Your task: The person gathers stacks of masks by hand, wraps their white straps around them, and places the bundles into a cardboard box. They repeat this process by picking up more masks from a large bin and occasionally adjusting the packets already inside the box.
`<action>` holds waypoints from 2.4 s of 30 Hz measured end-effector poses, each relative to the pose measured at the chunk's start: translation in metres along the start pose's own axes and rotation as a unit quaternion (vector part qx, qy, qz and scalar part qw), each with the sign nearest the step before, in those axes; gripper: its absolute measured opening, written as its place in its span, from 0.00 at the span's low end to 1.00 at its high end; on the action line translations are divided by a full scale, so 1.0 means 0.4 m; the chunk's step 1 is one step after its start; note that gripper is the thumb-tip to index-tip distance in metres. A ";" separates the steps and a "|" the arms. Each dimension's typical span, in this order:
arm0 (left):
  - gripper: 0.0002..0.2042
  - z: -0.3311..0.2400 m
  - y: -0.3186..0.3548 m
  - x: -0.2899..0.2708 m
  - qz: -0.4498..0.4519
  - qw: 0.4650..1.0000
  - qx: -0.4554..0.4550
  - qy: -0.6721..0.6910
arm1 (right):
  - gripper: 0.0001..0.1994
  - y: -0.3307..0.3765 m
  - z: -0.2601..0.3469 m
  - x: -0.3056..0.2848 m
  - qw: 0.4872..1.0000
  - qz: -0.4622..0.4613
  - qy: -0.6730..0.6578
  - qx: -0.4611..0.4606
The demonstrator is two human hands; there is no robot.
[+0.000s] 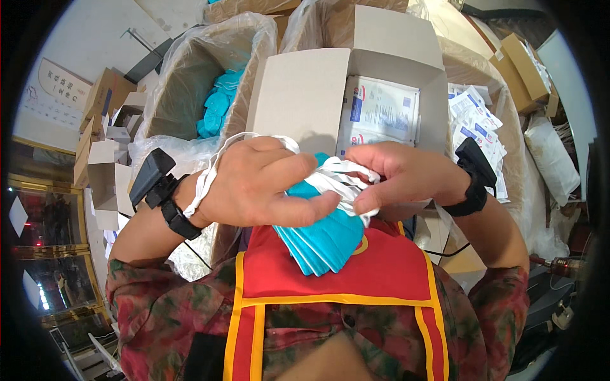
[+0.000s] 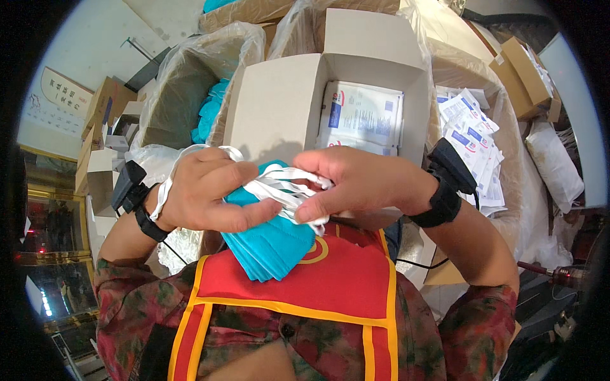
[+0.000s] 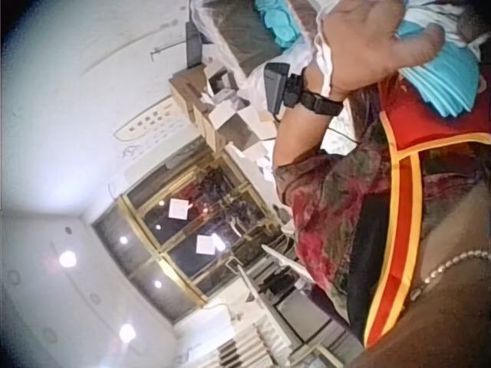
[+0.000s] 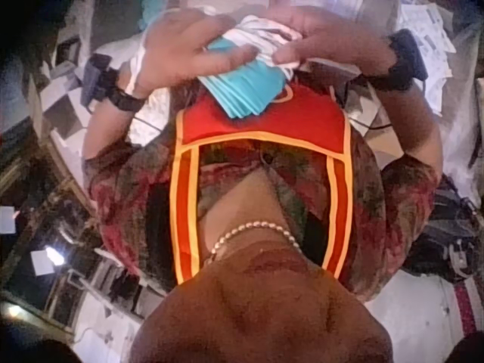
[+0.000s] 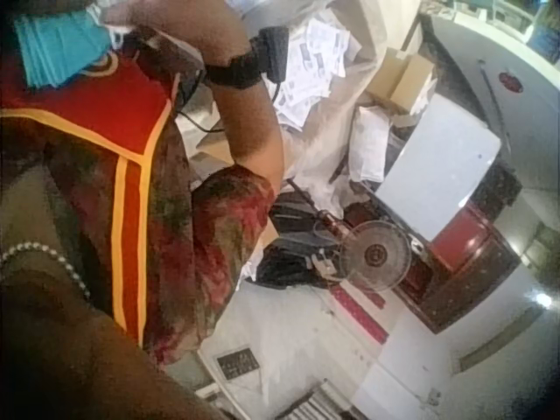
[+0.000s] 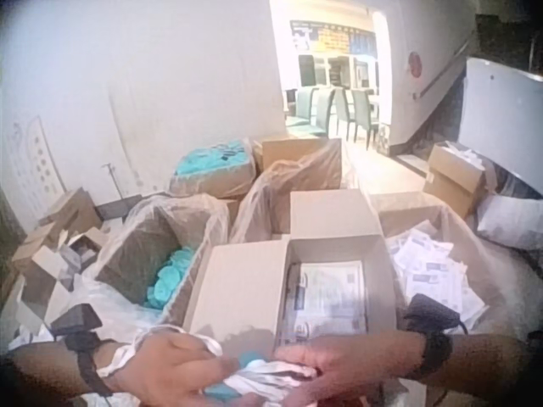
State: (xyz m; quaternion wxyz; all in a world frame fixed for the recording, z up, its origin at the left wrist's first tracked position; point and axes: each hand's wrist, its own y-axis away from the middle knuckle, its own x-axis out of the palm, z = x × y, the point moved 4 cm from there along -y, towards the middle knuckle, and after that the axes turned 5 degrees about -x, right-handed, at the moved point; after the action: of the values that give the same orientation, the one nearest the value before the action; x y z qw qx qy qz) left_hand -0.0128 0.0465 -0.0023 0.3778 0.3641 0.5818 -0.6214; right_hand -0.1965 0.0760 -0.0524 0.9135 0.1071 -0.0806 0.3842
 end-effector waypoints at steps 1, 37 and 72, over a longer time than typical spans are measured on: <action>0.20 0.000 0.000 0.001 -0.001 1.000 -0.001 0.003 | 0.15 0.002 -0.001 0.000 1.000 0.000 -0.001 0.000; 0.19 0.219 0.311 -0.049 0.031 0.909 -0.374 -0.180 | 0.18 0.372 0.125 -0.013 0.904 -0.190 0.380 0.042; 0.19 -0.027 0.069 -0.026 -0.094 0.990 -0.100 -0.008 | 0.09 0.115 0.065 0.085 0.798 -0.192 0.560 -0.114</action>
State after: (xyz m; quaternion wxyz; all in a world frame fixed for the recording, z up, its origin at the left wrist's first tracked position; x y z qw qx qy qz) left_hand 0.0166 0.0569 -0.0061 0.3569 0.2626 0.6699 -0.5958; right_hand -0.2075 0.1240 -0.0135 0.8601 -0.2185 0.4238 0.1816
